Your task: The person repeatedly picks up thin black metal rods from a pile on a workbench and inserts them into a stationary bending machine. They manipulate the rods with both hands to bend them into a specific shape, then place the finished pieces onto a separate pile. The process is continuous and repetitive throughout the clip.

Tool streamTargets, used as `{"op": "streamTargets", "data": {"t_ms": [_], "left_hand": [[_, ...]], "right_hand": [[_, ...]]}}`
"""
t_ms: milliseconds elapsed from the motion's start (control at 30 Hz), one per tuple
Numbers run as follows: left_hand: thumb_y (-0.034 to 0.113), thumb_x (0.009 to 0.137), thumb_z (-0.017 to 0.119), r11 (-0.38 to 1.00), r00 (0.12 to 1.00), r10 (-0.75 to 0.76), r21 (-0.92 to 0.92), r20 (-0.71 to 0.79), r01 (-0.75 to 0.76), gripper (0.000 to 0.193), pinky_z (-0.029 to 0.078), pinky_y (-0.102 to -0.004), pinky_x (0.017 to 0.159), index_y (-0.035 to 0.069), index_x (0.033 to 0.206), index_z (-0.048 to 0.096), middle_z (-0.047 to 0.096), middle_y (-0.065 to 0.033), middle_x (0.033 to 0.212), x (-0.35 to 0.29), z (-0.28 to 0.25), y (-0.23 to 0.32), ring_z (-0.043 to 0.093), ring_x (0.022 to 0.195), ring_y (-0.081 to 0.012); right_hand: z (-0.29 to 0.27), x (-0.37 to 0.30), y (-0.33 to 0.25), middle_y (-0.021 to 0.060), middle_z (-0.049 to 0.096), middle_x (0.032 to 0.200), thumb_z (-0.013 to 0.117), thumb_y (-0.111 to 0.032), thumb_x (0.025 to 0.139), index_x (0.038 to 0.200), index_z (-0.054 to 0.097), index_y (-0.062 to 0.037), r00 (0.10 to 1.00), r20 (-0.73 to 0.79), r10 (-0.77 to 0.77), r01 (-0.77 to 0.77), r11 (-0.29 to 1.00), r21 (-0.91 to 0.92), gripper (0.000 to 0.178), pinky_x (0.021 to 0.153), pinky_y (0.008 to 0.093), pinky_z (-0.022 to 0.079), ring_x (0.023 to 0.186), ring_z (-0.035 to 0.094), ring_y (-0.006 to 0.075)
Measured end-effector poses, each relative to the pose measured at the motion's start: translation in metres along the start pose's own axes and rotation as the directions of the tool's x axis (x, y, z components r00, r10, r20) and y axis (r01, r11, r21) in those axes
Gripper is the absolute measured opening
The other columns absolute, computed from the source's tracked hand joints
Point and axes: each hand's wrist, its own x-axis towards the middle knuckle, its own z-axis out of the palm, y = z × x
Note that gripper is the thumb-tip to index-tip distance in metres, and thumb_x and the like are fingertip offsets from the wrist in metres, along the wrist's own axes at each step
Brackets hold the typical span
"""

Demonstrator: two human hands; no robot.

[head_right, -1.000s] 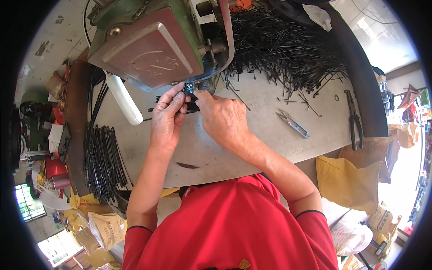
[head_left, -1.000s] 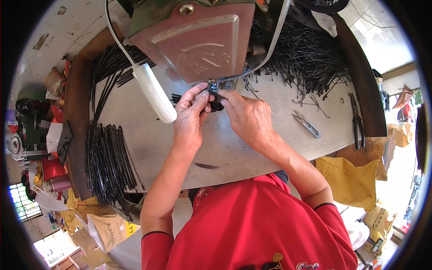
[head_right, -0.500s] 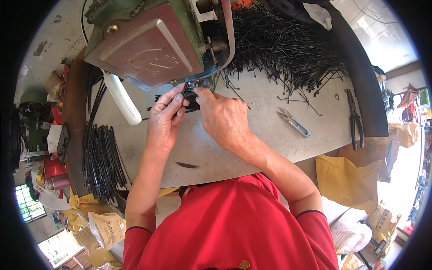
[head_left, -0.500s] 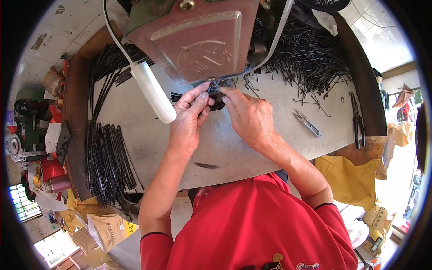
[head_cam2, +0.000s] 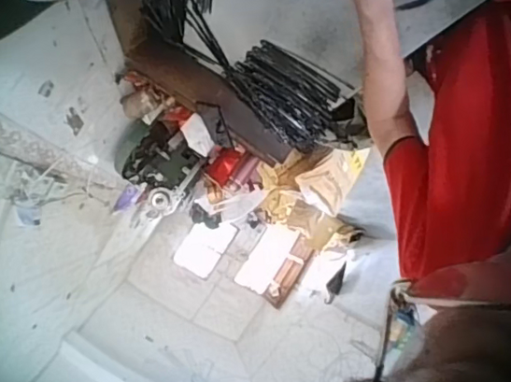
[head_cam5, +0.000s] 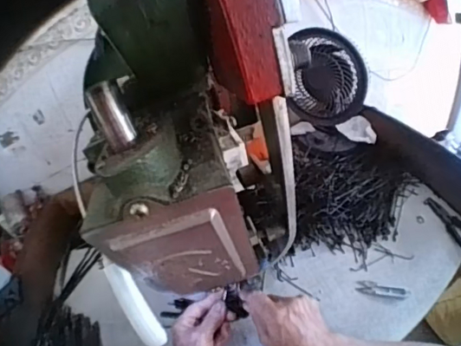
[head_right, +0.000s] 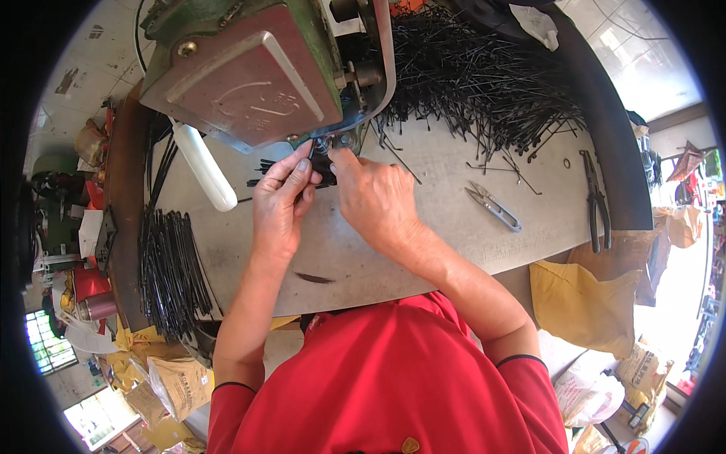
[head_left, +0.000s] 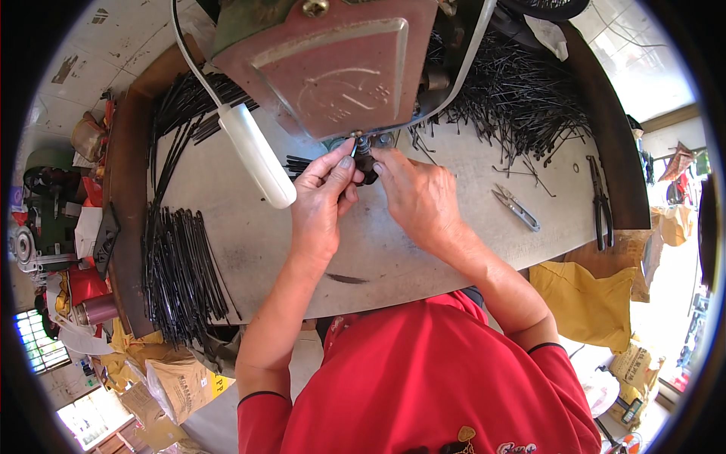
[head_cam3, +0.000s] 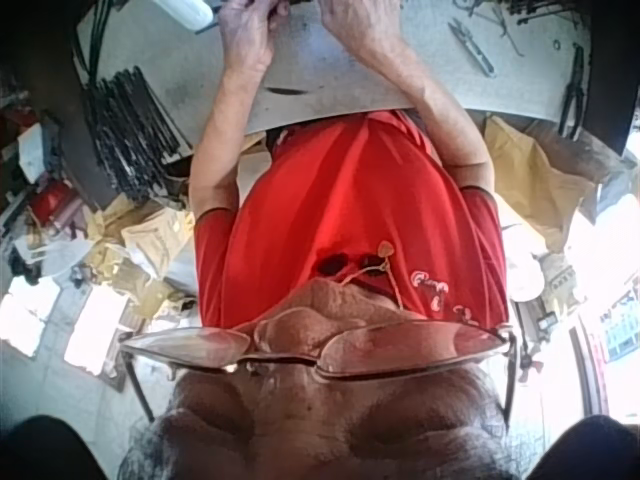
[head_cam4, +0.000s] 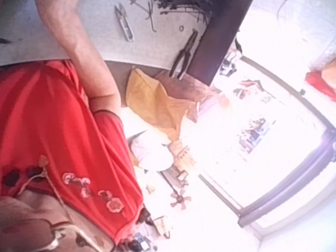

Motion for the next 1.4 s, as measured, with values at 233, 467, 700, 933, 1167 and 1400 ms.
{"op": "streamTargets", "data": {"t_ms": [233, 467, 700, 933, 1167, 1400], "left_hand": [[0.011, 0.091, 0.060, 0.831, 0.981, 0.171, 0.522, 0.089, -0.192, 0.028, 0.040, -0.0179, 0.046, 0.002, 0.117, 0.063, 0.063, -0.0032, 0.078, 0.003, -0.003, 0.019, 0.055, 0.058, -0.0057], [0.011, 0.090, 0.061, 0.944, 0.992, 0.123, 0.306, 0.032, -0.127, 0.026, 0.044, -0.0197, 0.053, 0.000, 0.114, 0.063, 0.063, -0.0037, 0.081, 0.002, -0.001, 0.013, 0.056, 0.062, -0.0070], [0.009, 0.091, 0.059, 0.946, 0.992, 0.123, 0.298, 0.028, -0.126, 0.026, 0.044, -0.0195, 0.053, -0.001, 0.115, 0.062, 0.062, -0.0042, 0.081, 0.002, 0.000, 0.012, 0.055, 0.061, -0.0069], [0.011, 0.090, 0.062, 0.961, 0.994, 0.102, 0.257, 0.030, -0.106, 0.028, 0.041, -0.0189, 0.054, 0.000, 0.115, 0.062, 0.063, -0.0032, 0.081, 0.002, 0.000, 0.013, 0.054, 0.062, -0.0064], [0.010, 0.090, 0.061, 0.987, 0.999, 0.030, 0.158, 0.013, -0.032, 0.029, 0.041, -0.0185, 0.054, 0.000, 0.117, 0.060, 0.063, -0.0035, 0.082, 0.002, 0.000, 0.012, 0.053, 0.063, -0.0063], [0.010, 0.090, 0.061, 0.976, 0.999, 0.045, 0.215, 0.010, -0.046, 0.027, 0.040, -0.0188, 0.051, 0.002, 0.115, 0.063, 0.062, -0.0031, 0.078, 0.001, 0.001, 0.010, 0.052, 0.058, -0.0059]], "right_hand": [[0.003, 0.005, 0.008, 0.0159, 0.059, 0.059, 0.057, -0.014, 0.087, 0.093, 0.055, -0.0047, 0.999, 0.034, -0.025, 0.024, 0.999, 0.047, 0.011, 0.050, 0.0454, 0.047, 0.057, 0.061, 0.0361], [0.003, 0.003, 0.006, 0.0167, 0.058, 0.058, 0.056, -0.014, 0.089, 0.099, 0.056, -0.0045, 1.000, -0.003, 0.003, -0.003, 0.985, 0.174, 0.014, 0.050, 0.0448, 0.047, 0.055, 0.061, 0.0356], [0.002, 0.002, 0.005, 0.0174, 0.057, 0.056, 0.056, -0.013, 0.089, 0.098, 0.057, -0.0040, 1.000, 0.003, 0.022, -0.022, 0.983, 0.180, 0.013, 0.049, 0.0448, 0.047, 0.053, 0.060, 0.0359], [0.003, 0.002, 0.005, 0.0177, 0.057, 0.056, 0.056, -0.013, 0.088, 0.098, 0.057, -0.0040, 1.000, -0.023, 0.018, -0.013, 0.974, 0.225, 0.013, 0.049, 0.0445, 0.047, 0.053, 0.060, 0.0361], [0.006, 0.000, 0.005, 0.0177, 0.058, 0.058, 0.056, -0.013, 0.089, 0.099, 0.057, -0.0046, 0.999, -0.036, 0.028, -0.019, 0.973, 0.229, 0.013, 0.050, 0.0448, 0.047, 0.055, 0.060, 0.0367], [0.005, -0.001, 0.004, 0.0191, 0.059, 0.060, 0.056, -0.014, 0.089, 0.098, 0.057, -0.0045, 0.996, 0.022, 0.082, -0.085, 0.964, 0.251, 0.014, 0.054, 0.0461, 0.048, 0.059, 0.061, 0.0377]]}}
